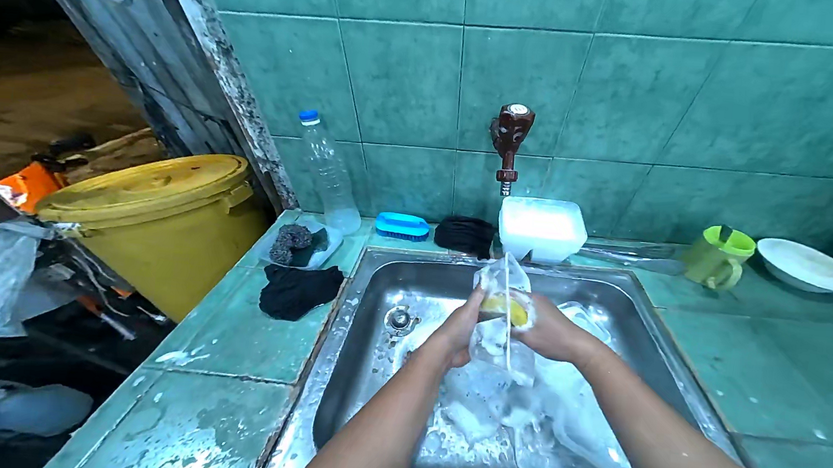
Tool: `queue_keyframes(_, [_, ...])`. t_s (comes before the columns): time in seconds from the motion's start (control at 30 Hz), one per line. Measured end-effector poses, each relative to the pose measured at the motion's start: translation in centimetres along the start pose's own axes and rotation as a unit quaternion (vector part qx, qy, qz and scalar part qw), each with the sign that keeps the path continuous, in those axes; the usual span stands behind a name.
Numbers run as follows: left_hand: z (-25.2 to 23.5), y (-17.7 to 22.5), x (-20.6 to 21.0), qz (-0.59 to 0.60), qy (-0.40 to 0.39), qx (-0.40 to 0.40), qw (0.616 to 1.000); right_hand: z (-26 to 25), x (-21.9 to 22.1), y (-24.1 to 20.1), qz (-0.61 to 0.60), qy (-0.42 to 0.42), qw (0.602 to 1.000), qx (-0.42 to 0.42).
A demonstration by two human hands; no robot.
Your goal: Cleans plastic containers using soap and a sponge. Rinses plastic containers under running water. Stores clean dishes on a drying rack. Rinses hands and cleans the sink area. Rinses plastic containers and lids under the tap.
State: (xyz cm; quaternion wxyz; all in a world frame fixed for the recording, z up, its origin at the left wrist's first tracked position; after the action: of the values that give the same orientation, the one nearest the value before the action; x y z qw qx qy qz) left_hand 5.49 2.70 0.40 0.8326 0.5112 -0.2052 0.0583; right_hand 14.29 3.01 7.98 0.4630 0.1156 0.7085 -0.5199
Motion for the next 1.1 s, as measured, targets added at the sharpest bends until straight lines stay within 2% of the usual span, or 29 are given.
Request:
queue_keyframes(0.07, [-1.7,-0.1,-0.5,-0.078,0.007,0.008,0.997,0.2,-0.9,1.9,0.071,0.016,0.997,0.026])
queue_keyframes(0.13, [-4.0,-0.5,-1.5,-0.215,0.001,0.057,0.975,0.6,-1.4,4.9,0.148,0.006,0.984,0.095])
queue_keyframes(0.2, [-5.2,-2.4,-2.1,-0.424,-0.029,0.072,0.902,1.4,-1.7,8.2,0.218,-0.035,0.959,0.178])
queue_keyframes(0.27, [-5.2,-6.2,-2.1,-0.574,-0.073,0.027,0.815,2.3,-1.5,10.3,0.263,-0.08,0.933,0.233])
queue_keyframes(0.33, [-4.8,-9.0,-1.8,-0.634,-0.1,0.0,0.767,2.6,-1.2,10.9,0.278,-0.106,0.92,0.256])
queue_keyframes(0.43, [-4.7,-10.4,-1.4,-0.651,-0.122,-0.019,0.749,2.4,-0.6,10.9,0.28,-0.128,0.91,0.277])
queue_keyframes(0.57, [-4.2,-10.7,-1.0,-0.628,-0.156,-0.03,0.762,1.5,0.0,11.2,0.278,-0.124,0.904,0.3])
queue_keyframes(0.7, [-2.9,-8.6,-2.8,-0.584,-0.138,-0.044,0.799,0.4,1.2,12.2,0.201,-0.072,0.938,0.273])
queue_keyframes(0.77, [-2.5,-6.8,-5.0,-0.533,-0.086,-0.049,0.84,0.2,1.0,12.4,0.13,-0.016,0.96,0.248])
queue_keyframes(0.87, [-2.9,-4.8,-7.2,-0.418,-0.007,-0.041,0.908,0.6,-0.5,12.4,0.072,0.053,0.966,0.241])
queue_keyframes(1.0, [-3.2,-5.1,-5.1,-0.28,0.034,-0.04,0.959,1.1,-1.2,12.5,0.085,0.077,0.954,0.278])
queue_keyframes(1.1, [-3.0,-5.6,-1.8,-0.211,0.018,-0.025,0.977,1.5,-0.4,12.4,0.06,0.083,0.937,0.335])
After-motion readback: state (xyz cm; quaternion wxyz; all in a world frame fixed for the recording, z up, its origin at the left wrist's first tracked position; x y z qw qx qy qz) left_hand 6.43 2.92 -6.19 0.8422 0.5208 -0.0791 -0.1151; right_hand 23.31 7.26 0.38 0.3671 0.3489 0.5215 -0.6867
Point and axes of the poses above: each hand's wrist, its own z-axis away from the middle knuckle, its own x-axis out of the palm, y = z × x, the point moved 10 cm from there along -z, towards the middle knuckle, and after that the axes turned 8 degrees about z, right-handed, at the moved point
